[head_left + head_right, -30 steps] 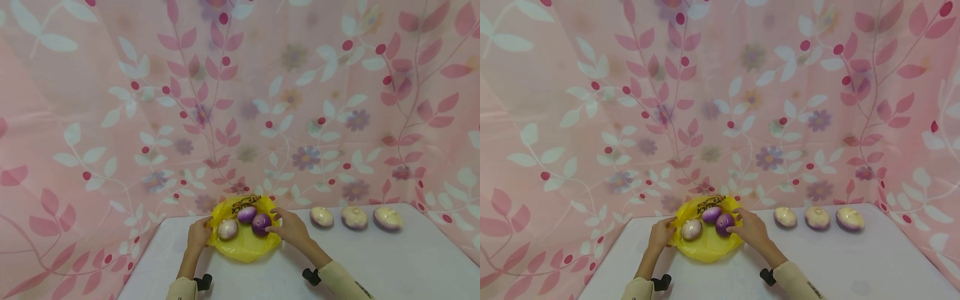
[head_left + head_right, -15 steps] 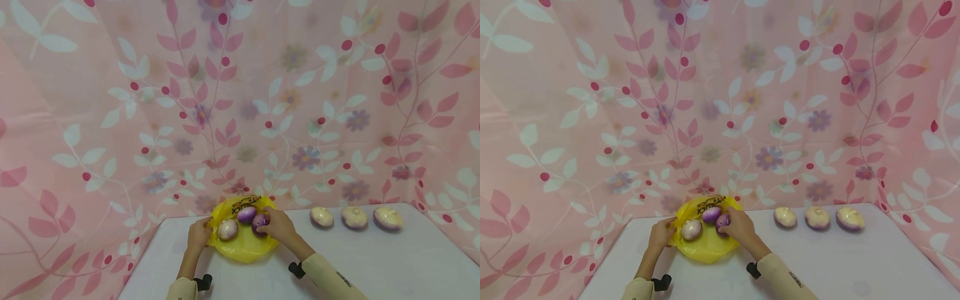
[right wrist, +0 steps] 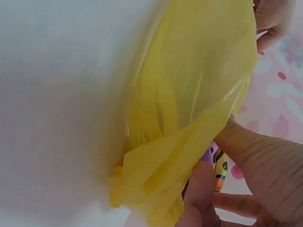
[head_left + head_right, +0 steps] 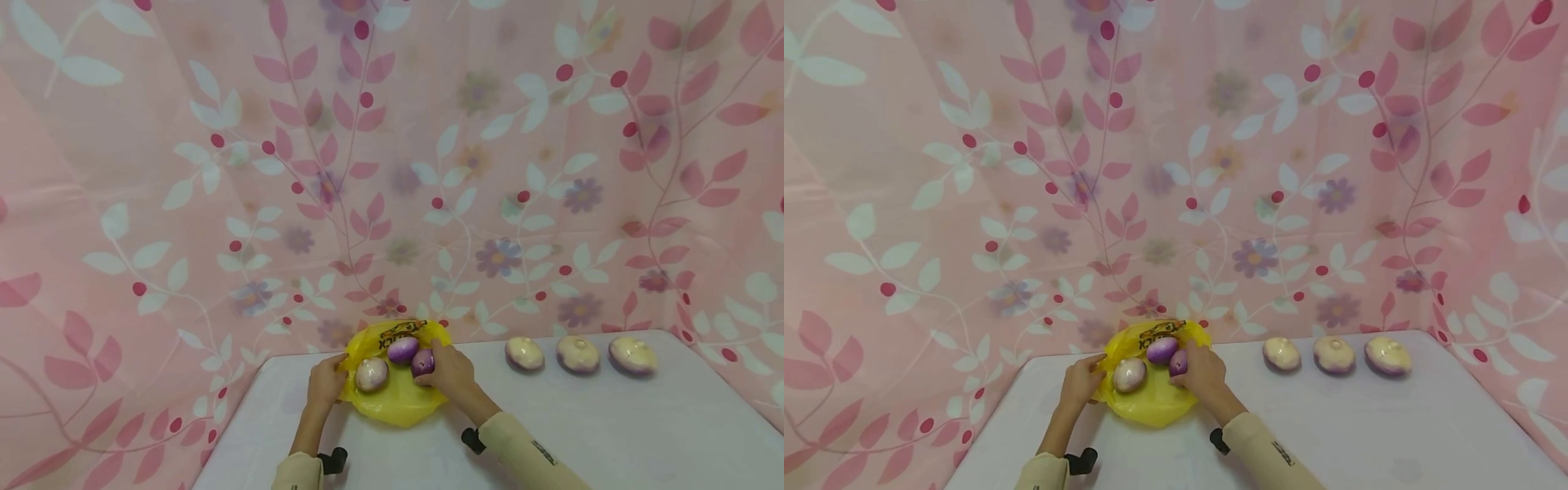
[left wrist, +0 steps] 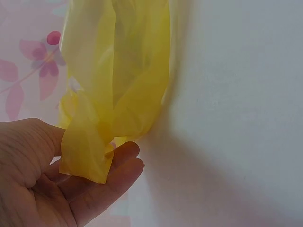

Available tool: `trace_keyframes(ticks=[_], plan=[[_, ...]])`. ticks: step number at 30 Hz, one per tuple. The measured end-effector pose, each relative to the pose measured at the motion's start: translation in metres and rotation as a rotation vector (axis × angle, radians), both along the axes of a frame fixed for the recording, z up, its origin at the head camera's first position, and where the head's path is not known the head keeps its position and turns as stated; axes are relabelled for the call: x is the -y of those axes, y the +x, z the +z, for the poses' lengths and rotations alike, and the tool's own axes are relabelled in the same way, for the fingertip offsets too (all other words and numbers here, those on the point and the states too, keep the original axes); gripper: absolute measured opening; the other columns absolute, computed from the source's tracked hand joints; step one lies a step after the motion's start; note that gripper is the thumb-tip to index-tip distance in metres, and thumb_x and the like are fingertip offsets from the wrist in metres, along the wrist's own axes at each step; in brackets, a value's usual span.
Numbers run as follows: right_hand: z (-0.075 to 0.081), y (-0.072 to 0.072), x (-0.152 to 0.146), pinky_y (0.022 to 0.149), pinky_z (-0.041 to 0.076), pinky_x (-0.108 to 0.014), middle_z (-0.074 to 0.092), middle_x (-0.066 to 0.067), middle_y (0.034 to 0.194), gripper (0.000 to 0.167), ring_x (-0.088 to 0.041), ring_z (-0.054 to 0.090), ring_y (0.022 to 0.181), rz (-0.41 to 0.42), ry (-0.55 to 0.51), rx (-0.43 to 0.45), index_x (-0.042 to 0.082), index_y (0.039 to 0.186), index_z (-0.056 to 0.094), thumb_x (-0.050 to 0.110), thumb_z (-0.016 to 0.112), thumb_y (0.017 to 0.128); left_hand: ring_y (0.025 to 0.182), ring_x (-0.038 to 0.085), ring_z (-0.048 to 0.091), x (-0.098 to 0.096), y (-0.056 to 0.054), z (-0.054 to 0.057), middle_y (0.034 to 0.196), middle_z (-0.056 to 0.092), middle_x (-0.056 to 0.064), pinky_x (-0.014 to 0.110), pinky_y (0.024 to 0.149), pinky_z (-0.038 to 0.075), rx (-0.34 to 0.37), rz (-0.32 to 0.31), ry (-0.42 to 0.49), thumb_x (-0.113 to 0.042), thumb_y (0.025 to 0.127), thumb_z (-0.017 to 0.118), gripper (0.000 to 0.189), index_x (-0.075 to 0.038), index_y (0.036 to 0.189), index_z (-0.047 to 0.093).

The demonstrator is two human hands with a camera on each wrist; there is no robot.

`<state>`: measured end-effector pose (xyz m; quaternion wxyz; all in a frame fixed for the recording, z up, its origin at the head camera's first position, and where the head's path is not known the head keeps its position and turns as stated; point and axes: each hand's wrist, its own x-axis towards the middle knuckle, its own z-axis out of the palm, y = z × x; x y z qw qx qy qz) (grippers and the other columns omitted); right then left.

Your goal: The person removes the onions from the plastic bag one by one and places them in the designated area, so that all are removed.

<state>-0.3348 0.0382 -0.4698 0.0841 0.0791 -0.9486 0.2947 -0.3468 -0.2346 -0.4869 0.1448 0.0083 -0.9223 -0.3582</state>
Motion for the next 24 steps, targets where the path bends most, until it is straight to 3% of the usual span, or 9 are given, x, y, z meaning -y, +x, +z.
trace_keyframes(ticks=[13, 19, 24], plan=[[-0.01, 0.003, 0.015, 0.063, 0.055, -0.043, 0.062, -0.009, 0.089, 0.056, -0.029, 0.063, 0.084, 0.002, 0.068, -0.054, 0.009, 0.108, 0.057, 0.038, 0.088, 0.071, 0.047, 0.016, 0.055, 0.0, -0.001, -0.002, 0.111, 0.066, 0.027, 0.029, 0.035, 0.05, 0.012, 0.001, 0.0, -0.002, 0.089, 0.065, 0.037, -0.003, 0.125, 0.067], [-0.013, 0.002, 0.016, 0.062, 0.054, -0.045, 0.061, -0.008, 0.089, 0.058, -0.029, 0.062, 0.081, 0.02, 0.078, -0.072, 0.011, 0.116, 0.056, 0.036, 0.086, 0.074, 0.047, 0.016, 0.055, 0.0, -0.003, -0.003, 0.112, 0.066, 0.026, 0.028, 0.036, 0.051, 0.006, 0.003, 0.006, -0.003, 0.089, 0.066, 0.037, -0.004, 0.126, 0.067], [-0.012, 0.001, 0.014, 0.065, 0.054, -0.042, 0.061, -0.004, 0.09, 0.058, -0.025, 0.061, 0.08, 0.047, 0.069, -0.066, 0.011, 0.114, 0.057, 0.038, 0.087, 0.071, 0.046, 0.016, 0.055, 0.001, -0.002, -0.004, 0.111, 0.067, 0.026, 0.028, 0.035, 0.05, 0.008, 0.01, 0.006, -0.003, 0.088, 0.066, 0.037, -0.003, 0.125, 0.068]])
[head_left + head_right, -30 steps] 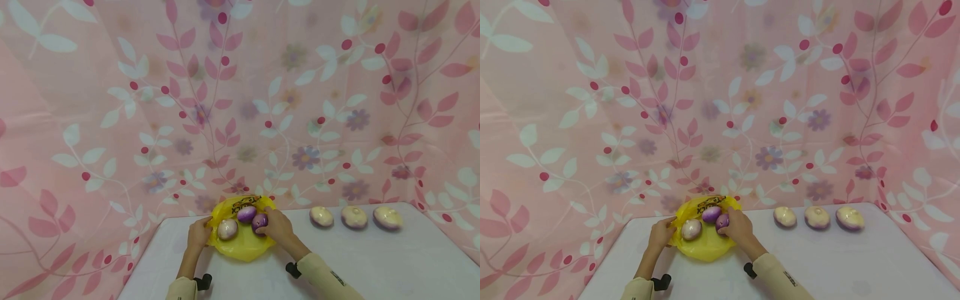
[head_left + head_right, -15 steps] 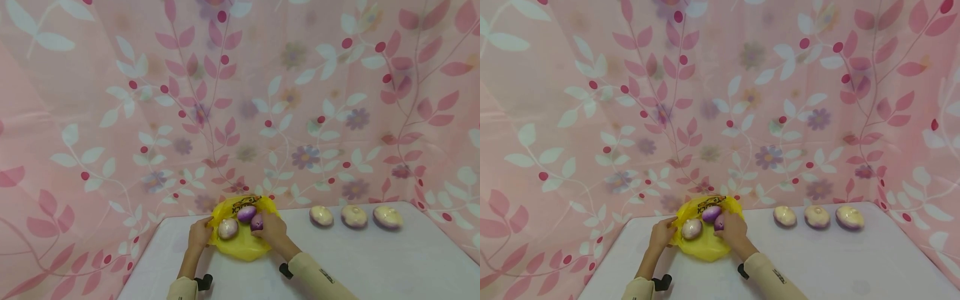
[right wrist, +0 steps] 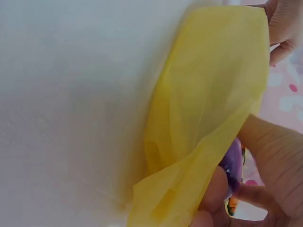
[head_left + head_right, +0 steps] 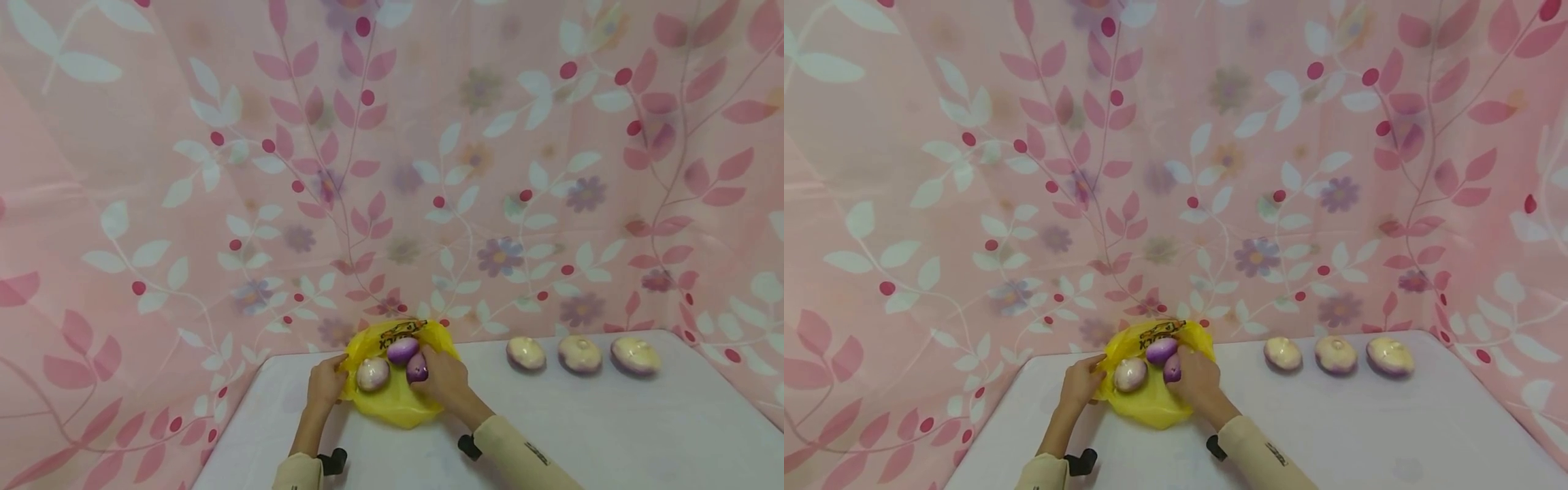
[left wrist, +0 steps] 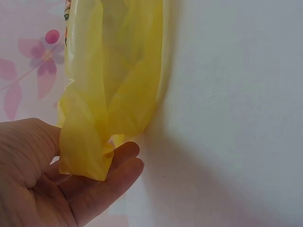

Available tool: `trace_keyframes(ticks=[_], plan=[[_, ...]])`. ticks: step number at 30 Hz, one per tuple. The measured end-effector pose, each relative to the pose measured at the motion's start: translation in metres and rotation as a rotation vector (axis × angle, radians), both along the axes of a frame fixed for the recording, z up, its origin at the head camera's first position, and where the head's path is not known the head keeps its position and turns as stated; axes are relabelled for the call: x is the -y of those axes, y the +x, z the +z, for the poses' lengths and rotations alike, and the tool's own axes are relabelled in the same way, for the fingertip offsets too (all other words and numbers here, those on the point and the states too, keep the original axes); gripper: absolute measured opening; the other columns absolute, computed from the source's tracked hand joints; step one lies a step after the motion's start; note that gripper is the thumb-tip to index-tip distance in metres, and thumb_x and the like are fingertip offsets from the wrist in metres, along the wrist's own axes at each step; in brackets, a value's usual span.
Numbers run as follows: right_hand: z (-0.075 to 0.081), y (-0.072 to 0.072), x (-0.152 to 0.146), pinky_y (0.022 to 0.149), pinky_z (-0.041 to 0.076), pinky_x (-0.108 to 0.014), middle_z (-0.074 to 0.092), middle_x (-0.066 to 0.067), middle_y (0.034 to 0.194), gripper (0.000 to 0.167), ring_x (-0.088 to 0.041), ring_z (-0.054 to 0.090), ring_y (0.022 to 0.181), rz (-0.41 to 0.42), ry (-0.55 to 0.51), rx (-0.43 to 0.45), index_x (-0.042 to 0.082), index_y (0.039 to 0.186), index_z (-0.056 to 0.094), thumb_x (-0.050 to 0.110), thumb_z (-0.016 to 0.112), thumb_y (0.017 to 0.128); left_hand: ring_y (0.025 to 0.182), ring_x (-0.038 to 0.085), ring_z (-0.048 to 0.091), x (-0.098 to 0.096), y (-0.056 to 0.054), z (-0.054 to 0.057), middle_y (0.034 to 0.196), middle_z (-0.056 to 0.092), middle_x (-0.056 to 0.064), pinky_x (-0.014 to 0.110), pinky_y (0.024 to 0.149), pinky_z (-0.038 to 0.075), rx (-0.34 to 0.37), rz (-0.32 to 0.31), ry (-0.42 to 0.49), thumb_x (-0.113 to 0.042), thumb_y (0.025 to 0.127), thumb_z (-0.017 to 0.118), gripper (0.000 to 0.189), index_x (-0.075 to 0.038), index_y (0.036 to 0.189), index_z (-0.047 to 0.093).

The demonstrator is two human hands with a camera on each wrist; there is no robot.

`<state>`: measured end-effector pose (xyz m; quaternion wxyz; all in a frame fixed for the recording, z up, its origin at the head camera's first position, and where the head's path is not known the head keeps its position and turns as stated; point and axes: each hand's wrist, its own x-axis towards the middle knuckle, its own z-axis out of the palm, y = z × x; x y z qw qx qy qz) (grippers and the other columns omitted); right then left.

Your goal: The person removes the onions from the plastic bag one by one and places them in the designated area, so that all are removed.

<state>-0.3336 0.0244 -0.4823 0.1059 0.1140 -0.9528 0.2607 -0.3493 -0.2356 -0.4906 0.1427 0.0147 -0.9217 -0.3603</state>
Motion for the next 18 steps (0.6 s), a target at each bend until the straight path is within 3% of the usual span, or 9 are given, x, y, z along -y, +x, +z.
trace_keyframes(ticks=[10, 18], plan=[[0.016, 0.005, -0.011, 0.071, 0.055, -0.041, 0.066, -0.007, 0.101, 0.072, -0.024, 0.061, 0.085, 0.048, -0.031, 0.045, 0.013, 0.129, 0.058, 0.048, 0.083, 0.072, 0.048, 0.016, 0.055, 0.001, 0.0, -0.001, 0.113, 0.066, 0.027, 0.029, 0.035, 0.05, -0.013, -0.01, 0.002, -0.003, 0.088, 0.066, 0.038, -0.002, 0.125, 0.067], [0.022, 0.007, -0.026, 0.073, 0.054, -0.04, 0.063, -0.002, 0.097, 0.071, -0.02, 0.059, 0.085, 0.047, -0.09, 0.032, 0.018, 0.123, 0.061, 0.058, 0.081, 0.069, 0.043, 0.016, 0.053, 0.002, 0.001, 0.0, 0.108, 0.066, 0.028, 0.029, 0.034, 0.049, -0.022, -0.019, 0.001, -0.002, 0.087, 0.065, 0.037, -0.001, 0.125, 0.067]])
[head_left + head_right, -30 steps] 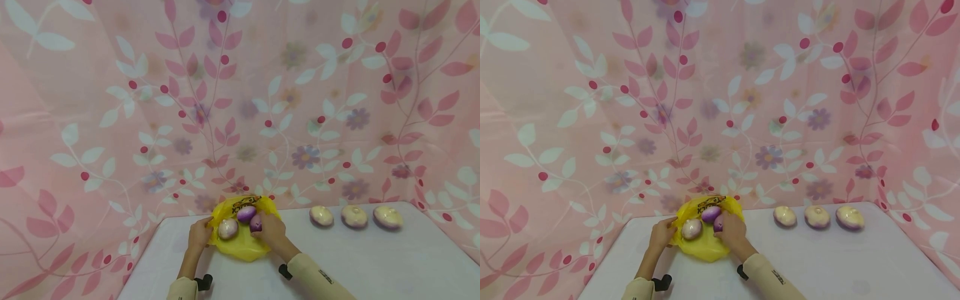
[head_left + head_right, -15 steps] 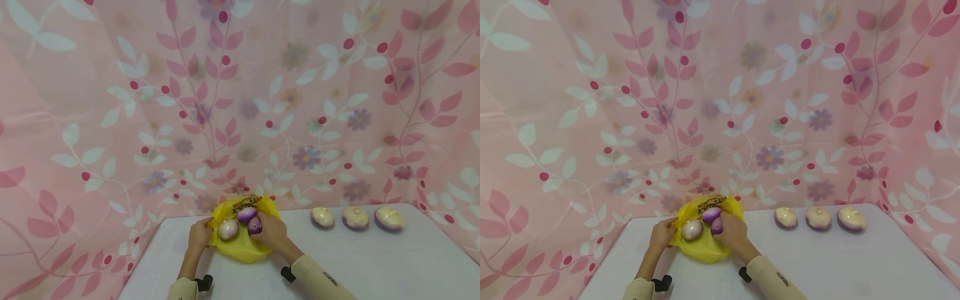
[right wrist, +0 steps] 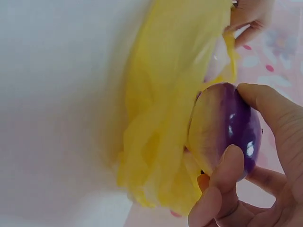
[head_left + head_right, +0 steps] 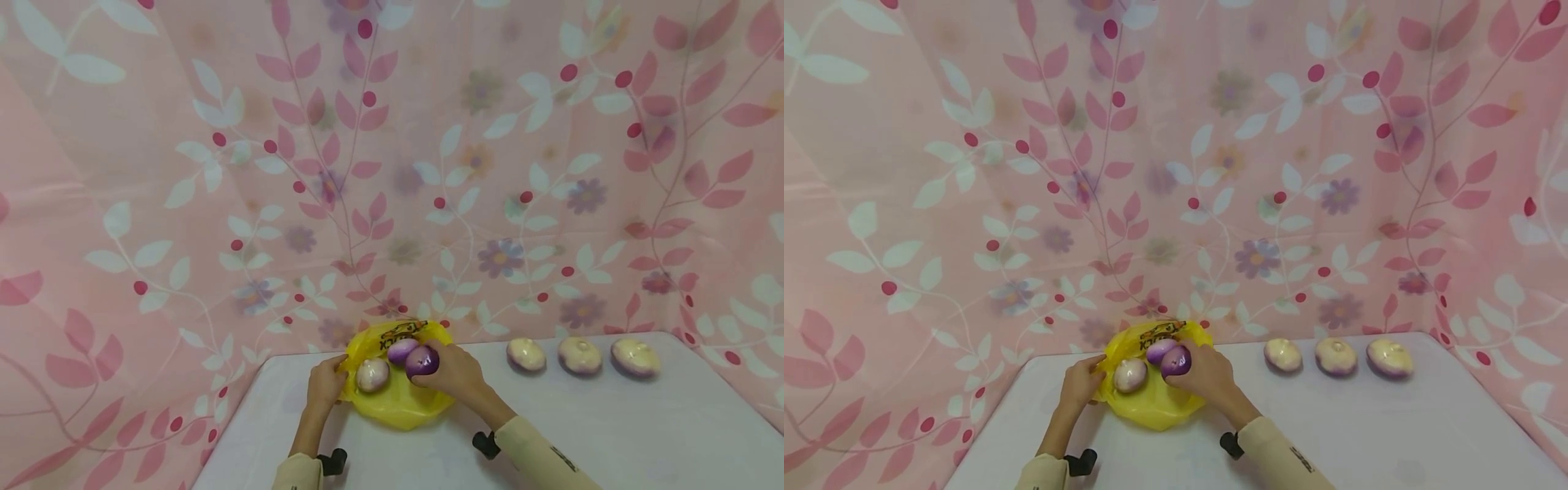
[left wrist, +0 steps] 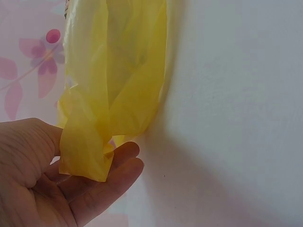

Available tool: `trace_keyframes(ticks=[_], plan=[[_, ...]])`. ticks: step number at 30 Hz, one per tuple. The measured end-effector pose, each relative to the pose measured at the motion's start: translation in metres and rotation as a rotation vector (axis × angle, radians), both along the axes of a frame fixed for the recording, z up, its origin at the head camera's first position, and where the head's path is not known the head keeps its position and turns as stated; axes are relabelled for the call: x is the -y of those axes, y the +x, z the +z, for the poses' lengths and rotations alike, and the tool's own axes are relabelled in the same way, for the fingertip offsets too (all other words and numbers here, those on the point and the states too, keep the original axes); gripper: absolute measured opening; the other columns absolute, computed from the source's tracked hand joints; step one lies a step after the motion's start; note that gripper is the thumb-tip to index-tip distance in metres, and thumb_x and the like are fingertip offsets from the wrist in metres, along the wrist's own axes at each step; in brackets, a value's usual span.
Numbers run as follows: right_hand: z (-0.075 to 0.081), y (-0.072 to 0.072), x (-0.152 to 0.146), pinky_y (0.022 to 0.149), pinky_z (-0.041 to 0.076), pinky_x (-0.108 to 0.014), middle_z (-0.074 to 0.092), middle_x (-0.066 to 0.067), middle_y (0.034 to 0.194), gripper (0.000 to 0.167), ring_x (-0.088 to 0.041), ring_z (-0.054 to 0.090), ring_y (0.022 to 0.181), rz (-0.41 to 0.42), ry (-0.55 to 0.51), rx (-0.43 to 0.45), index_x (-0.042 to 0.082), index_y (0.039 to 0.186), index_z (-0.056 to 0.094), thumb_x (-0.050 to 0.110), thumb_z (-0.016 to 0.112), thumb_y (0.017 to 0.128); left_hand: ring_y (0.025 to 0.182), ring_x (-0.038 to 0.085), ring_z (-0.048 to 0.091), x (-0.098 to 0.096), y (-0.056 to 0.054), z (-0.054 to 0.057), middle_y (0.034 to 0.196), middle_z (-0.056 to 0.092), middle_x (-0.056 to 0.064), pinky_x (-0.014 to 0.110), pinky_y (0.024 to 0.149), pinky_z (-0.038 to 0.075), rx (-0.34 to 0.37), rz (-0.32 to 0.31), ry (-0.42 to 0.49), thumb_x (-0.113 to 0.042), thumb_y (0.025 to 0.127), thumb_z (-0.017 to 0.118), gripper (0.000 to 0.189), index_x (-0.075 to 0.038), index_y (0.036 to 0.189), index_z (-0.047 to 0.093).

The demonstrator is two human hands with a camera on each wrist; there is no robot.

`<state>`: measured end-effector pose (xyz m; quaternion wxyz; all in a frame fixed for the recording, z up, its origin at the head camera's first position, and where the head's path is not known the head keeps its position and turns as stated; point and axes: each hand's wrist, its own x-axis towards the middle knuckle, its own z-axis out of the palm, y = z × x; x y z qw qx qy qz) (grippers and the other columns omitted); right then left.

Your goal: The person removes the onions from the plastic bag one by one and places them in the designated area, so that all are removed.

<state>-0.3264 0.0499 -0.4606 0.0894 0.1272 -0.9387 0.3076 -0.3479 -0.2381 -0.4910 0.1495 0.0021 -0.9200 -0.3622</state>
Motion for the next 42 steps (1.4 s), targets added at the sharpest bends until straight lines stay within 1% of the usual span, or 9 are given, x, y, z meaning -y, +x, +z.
trace_keyframes(ticks=[1, 7, 10, 16, 22, 26, 29, 34, 42], plan=[[0.001, 0.001, -0.002, 0.074, 0.055, -0.04, 0.063, -0.001, 0.097, 0.07, -0.02, 0.058, 0.085, 0.002, -0.007, -0.002, 0.019, 0.123, 0.061, 0.058, 0.081, 0.069, 0.043, 0.016, 0.053, 0.0, 0.0, 0.0, 0.108, 0.066, 0.029, 0.029, 0.034, 0.049, -0.007, -0.003, -0.005, -0.001, 0.087, 0.065, 0.037, 0.0, 0.124, 0.067], [0.005, 0.004, -0.016, 0.076, 0.055, -0.041, 0.063, 0.001, 0.099, 0.069, -0.019, 0.059, 0.087, -0.003, -0.011, -0.04, 0.022, 0.123, 0.061, 0.06, 0.081, 0.069, 0.045, 0.016, 0.054, -0.001, 0.001, 0.001, 0.111, 0.066, 0.027, 0.028, 0.035, 0.05, 0.016, 0.002, 0.003, -0.003, 0.089, 0.065, 0.037, -0.002, 0.125, 0.067], [0.006, 0.006, -0.021, 0.078, 0.055, -0.04, 0.064, 0.001, 0.103, 0.07, -0.019, 0.06, 0.09, -0.007, -0.006, -0.051, 0.024, 0.125, 0.06, 0.061, 0.08, 0.069, 0.044, 0.016, 0.053, -0.002, 0.001, 0.002, 0.111, 0.066, 0.027, 0.029, 0.035, 0.05, 0.019, 0.005, 0.004, -0.003, 0.089, 0.065, 0.037, -0.002, 0.125, 0.067], [0.009, 0.013, -0.029, 0.081, 0.056, -0.044, 0.064, -0.004, 0.109, 0.075, -0.023, 0.062, 0.092, -0.011, 0.016, -0.073, 0.022, 0.132, 0.057, 0.06, 0.079, 0.071, 0.043, 0.016, 0.053, -0.004, 0.003, 0.003, 0.111, 0.066, 0.027, 0.029, 0.036, 0.05, 0.037, 0.012, 0.005, -0.004, 0.089, 0.065, 0.037, -0.003, 0.126, 0.067], [0.008, 0.017, -0.043, 0.081, 0.056, -0.041, 0.065, -0.002, 0.108, 0.074, -0.021, 0.063, 0.091, -0.019, 0.002, -0.097, 0.023, 0.13, 0.059, 0.059, 0.081, 0.069, 0.045, 0.017, 0.054, -0.003, 0.002, 0.002, 0.111, 0.066, 0.027, 0.029, 0.036, 0.05, 0.041, 0.009, 0.006, -0.004, 0.089, 0.064, 0.037, -0.003, 0.126, 0.067], [0.008, 0.02, -0.052, 0.078, 0.056, -0.043, 0.066, -0.004, 0.108, 0.076, -0.023, 0.064, 0.091, -0.028, 0.004, -0.125, 0.022, 0.129, 0.06, 0.061, 0.081, 0.068, 0.044, 0.017, 0.054, -0.003, 0.001, 0.002, 0.112, 0.066, 0.028, 0.029, 0.035, 0.05, 0.03, 0.011, -0.003, -0.004, 0.089, 0.065, 0.037, -0.003, 0.126, 0.067], [0.008, 0.022, -0.058, 0.08, 0.056, -0.045, 0.067, -0.004, 0.112, 0.077, -0.024, 0.064, 0.094, -0.03, -0.002, -0.125, 0.021, 0.131, 0.059, 0.061, 0.08, 0.069, 0.043, 0.017, 0.054, -0.003, 0.001, 0.003, 0.111, 0.066, 0.028, 0.028, 0.035, 0.05, 0.021, 0.006, -0.006, -0.003, 0.089, 0.065, 0.037, -0.002, 0.126, 0.067], [0.007, 0.027, -0.069, 0.082, 0.056, -0.045, 0.066, -0.004, 0.118, 0.078, -0.024, 0.064, 0.098, -0.037, -0.014, -0.118, 0.02, 0.132, 0.059, 0.061, 0.081, 0.069, 0.044, 0.017, 0.053, -0.002, 0.002, 0.003, 0.11, 0.066, 0.027, 0.029, 0.036, 0.051, 0.035, 0.004, 0.005, -0.004, 0.09, 0.064, 0.037, -0.002, 0.127, 0.066], [0.0, 0.033, -0.09, 0.072, 0.055, -0.039, 0.069, 0.002, 0.103, 0.073, -0.019, 0.063, 0.085, -0.033, 0.016, -0.172, 0.023, 0.127, 0.061, 0.06, 0.083, 0.067, 0.044, 0.016, 0.053, -0.003, 0.004, 0.003, 0.109, 0.066, 0.027, 0.028, 0.036, 0.05, 0.02, 0.005, 0.003, -0.004, 0.089, 0.065, 0.037, -0.002, 0.126, 0.067]])
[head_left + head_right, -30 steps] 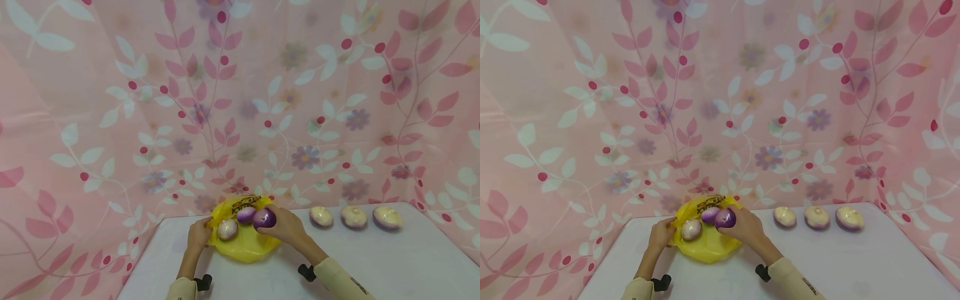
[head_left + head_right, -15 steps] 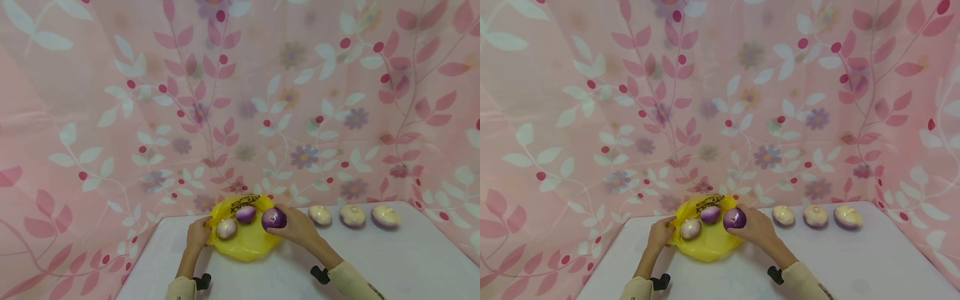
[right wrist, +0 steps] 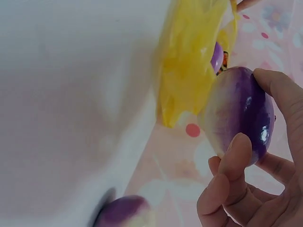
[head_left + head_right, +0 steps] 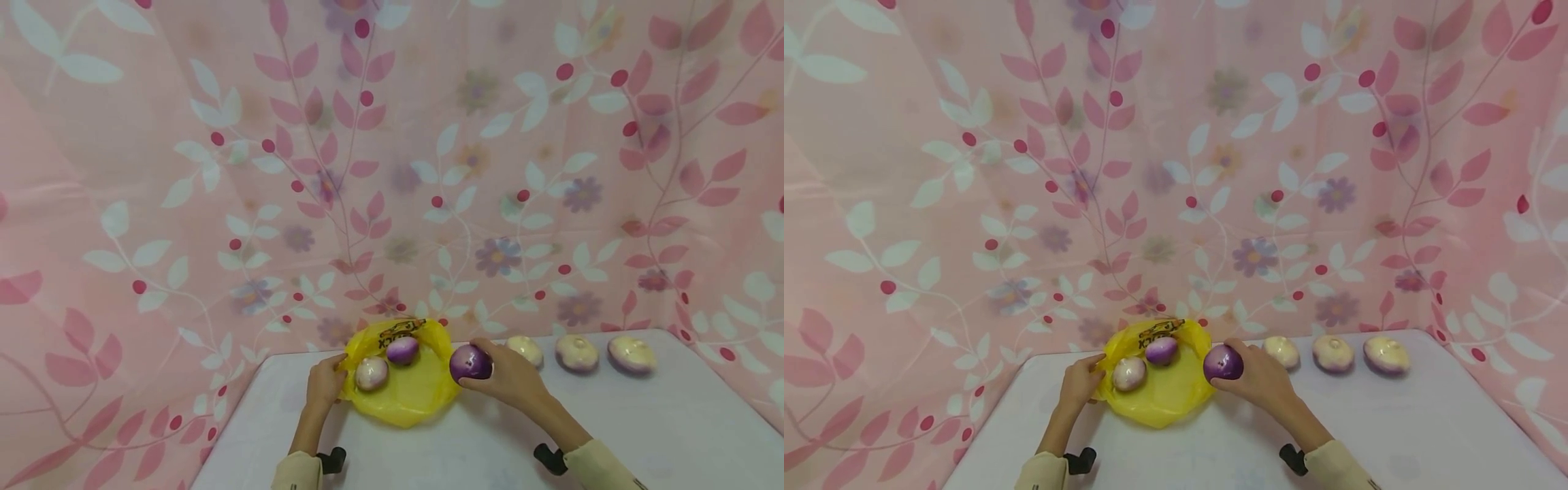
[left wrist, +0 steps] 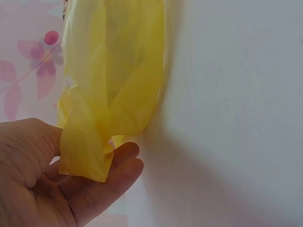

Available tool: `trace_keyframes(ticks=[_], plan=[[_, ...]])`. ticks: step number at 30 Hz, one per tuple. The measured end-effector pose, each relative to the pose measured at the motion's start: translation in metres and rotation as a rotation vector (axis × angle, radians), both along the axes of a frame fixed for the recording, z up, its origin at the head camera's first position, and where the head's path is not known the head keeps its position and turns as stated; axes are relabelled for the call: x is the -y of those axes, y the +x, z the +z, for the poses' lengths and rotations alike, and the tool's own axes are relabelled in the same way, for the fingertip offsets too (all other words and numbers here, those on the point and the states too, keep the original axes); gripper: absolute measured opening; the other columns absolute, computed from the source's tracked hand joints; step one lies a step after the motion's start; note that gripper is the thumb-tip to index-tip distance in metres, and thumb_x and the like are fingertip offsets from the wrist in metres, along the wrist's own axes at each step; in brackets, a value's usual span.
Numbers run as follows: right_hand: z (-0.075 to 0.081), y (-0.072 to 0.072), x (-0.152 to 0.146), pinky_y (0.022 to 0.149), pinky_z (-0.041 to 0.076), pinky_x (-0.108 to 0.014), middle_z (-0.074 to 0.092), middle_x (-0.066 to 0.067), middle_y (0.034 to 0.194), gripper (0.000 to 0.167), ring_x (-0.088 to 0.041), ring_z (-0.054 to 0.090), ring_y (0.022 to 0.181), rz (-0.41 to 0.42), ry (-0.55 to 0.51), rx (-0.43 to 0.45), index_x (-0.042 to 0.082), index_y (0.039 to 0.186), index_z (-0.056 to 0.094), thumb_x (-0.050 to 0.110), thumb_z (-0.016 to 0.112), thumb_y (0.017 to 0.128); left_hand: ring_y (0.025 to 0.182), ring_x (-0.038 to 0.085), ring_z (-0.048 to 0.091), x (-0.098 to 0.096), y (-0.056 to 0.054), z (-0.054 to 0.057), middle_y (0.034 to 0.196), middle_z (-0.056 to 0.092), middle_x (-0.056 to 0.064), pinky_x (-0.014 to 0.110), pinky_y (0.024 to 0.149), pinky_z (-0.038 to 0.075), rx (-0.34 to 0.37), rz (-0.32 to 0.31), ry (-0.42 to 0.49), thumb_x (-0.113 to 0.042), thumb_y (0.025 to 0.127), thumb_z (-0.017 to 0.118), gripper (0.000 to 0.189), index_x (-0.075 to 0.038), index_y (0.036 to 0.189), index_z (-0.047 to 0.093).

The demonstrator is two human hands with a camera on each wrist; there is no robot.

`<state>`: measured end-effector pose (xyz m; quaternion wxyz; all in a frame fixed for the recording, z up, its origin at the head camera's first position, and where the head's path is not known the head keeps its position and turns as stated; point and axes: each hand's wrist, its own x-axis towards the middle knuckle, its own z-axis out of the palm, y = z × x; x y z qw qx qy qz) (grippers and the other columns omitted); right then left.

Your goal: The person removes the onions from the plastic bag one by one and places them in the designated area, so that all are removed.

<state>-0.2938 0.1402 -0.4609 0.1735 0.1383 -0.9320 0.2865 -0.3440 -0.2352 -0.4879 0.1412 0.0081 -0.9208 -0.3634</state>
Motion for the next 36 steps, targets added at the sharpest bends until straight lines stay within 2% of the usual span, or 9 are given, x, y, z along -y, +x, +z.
trace_keyframes(ticks=[8, 16, 18, 23, 28, 36], plan=[[-0.008, 0.006, -0.023, 0.07, 0.057, -0.05, 0.069, -0.004, 0.112, 0.079, -0.026, 0.065, 0.093, -0.024, 0.021, 0.029, 0.018, 0.129, 0.061, 0.064, 0.079, 0.068, 0.043, 0.016, 0.053, 0.002, 0.001, -0.002, 0.111, 0.066, 0.028, 0.029, 0.035, 0.05, -0.015, -0.003, 0.011, -0.003, 0.089, 0.064, 0.036, -0.002, 0.125, 0.067], [-0.021, 0.01, -0.044, 0.069, 0.055, -0.041, 0.068, 0.0, 0.109, 0.075, -0.017, 0.061, 0.081, -0.052, 0.049, 0.037, 0.022, 0.126, 0.062, 0.065, 0.079, 0.067, 0.044, 0.015, 0.054, 0.003, 0.002, -0.003, 0.115, 0.065, 0.029, 0.029, 0.035, 0.05, -0.021, -0.012, 0.025, -0.002, 0.089, 0.063, 0.037, -0.001, 0.126, 0.066], [-0.024, 0.012, -0.049, 0.07, 0.055, -0.042, 0.069, -0.002, 0.109, 0.08, -0.018, 0.061, 0.08, -0.051, 0.057, 0.037, 0.02, 0.129, 0.061, 0.066, 0.079, 0.067, 0.044, 0.015, 0.054, 0.003, 0.002, -0.002, 0.115, 0.065, 0.029, 0.029, 0.035, 0.05, -0.014, -0.015, 0.024, -0.002, 0.089, 0.064, 0.037, -0.001, 0.126, 0.066], [-0.028, 0.013, -0.061, 0.067, 0.053, -0.042, 0.069, -0.002, 0.101, 0.088, -0.017, 0.061, 0.079, -0.053, 0.073, 0.04, 0.015, 0.135, 0.059, 0.069, 0.076, 0.067, 0.044, 0.015, 0.054, 0.002, 0.002, 0.0, 0.115, 0.065, 0.029, 0.028, 0.036, 0.05, 0.0, -0.007, 0.012, -0.003, 0.089, 0.064, 0.037, -0.002, 0.127, 0.066], [-0.032, 0.015, -0.071, 0.064, 0.05, -0.037, 0.065, 0.002, 0.093, 0.085, -0.014, 0.058, 0.077, -0.044, 0.076, 0.047, 0.016, 0.133, 0.061, 0.068, 0.076, 0.068, 0.044, 0.015, 0.053, 0.003, 0.002, 0.002, 0.114, 0.064, 0.029, 0.028, 0.036, 0.05, 0.006, -0.007, 0.007, -0.002, 0.09, 0.064, 0.037, -0.001, 0.127, 0.065], [-0.04, 0.016, -0.089, 0.063, 0.054, -0.04, 0.069, -0.002, 0.097, 0.085, -0.017, 0.064, 0.078, -0.032, 0.098, 0.071, 0.015, 0.134, 0.06, 0.069, 0.075, 0.069, 0.045, 0.016, 0.054, 0.004, 0.002, -0.002, 0.115, 0.065, 0.028, 0.028, 0.036, 0.05, 0.008, -0.002, 0.022, -0.004, 0.09, 0.064, 0.037, -0.001, 0.127, 0.066]])
